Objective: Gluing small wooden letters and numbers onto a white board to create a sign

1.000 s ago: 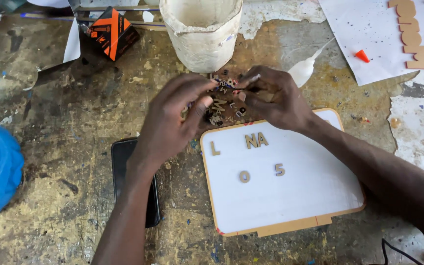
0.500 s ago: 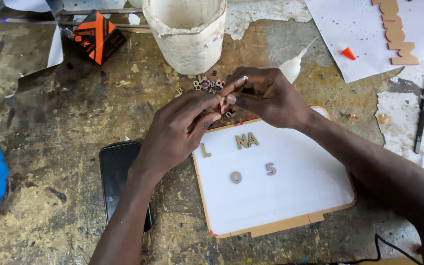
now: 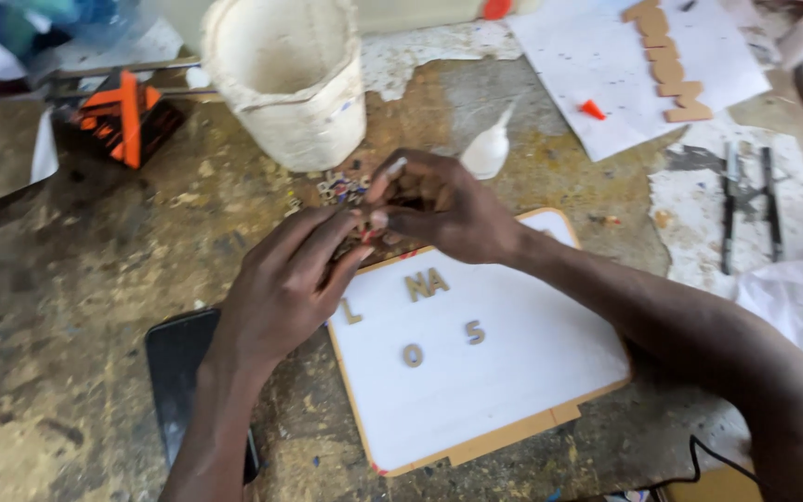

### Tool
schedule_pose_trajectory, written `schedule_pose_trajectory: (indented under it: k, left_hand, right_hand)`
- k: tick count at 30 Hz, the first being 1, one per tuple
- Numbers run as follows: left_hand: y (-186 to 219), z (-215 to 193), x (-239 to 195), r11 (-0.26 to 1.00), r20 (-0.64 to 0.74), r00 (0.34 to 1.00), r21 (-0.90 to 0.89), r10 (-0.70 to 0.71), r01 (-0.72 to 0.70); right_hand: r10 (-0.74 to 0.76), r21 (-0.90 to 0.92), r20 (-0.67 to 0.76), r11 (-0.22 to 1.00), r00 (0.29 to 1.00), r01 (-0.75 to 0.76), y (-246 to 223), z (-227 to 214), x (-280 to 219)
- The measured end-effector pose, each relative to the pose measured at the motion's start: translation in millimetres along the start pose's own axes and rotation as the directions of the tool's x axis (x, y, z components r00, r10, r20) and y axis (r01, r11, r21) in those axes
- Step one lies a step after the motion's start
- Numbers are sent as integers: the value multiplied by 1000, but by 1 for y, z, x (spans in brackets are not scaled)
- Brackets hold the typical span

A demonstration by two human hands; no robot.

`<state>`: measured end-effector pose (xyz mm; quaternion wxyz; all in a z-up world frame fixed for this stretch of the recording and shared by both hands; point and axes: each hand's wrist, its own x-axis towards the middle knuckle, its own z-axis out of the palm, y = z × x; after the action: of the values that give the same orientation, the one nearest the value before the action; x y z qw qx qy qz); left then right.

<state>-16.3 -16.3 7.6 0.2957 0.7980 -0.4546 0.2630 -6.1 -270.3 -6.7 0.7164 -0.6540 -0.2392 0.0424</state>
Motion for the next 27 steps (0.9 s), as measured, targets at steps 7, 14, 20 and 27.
schedule_pose_trajectory:
  k: [7, 14, 20, 27]
  left_hand:
    - [1, -1, -3, 993, 1, 994, -48, -106, 106]
    - [6, -25, 11, 947, -33, 976, -252, -214, 200]
    - [5, -40, 15, 923, -46, 982, -353, -183, 156]
    - [-6, -49, -3, 905, 32, 974, -363, -226, 222]
  right_hand:
    - [-224, -350, 58, 908, 973, 230, -39, -3, 2]
    - [-469, -726, -106, 639, 877, 254, -60, -53, -35]
    - [-435, -778, -315, 628, 843, 34, -49, -80, -72]
    - [-160, -631, -318, 771, 935, -83, -2, -90, -59]
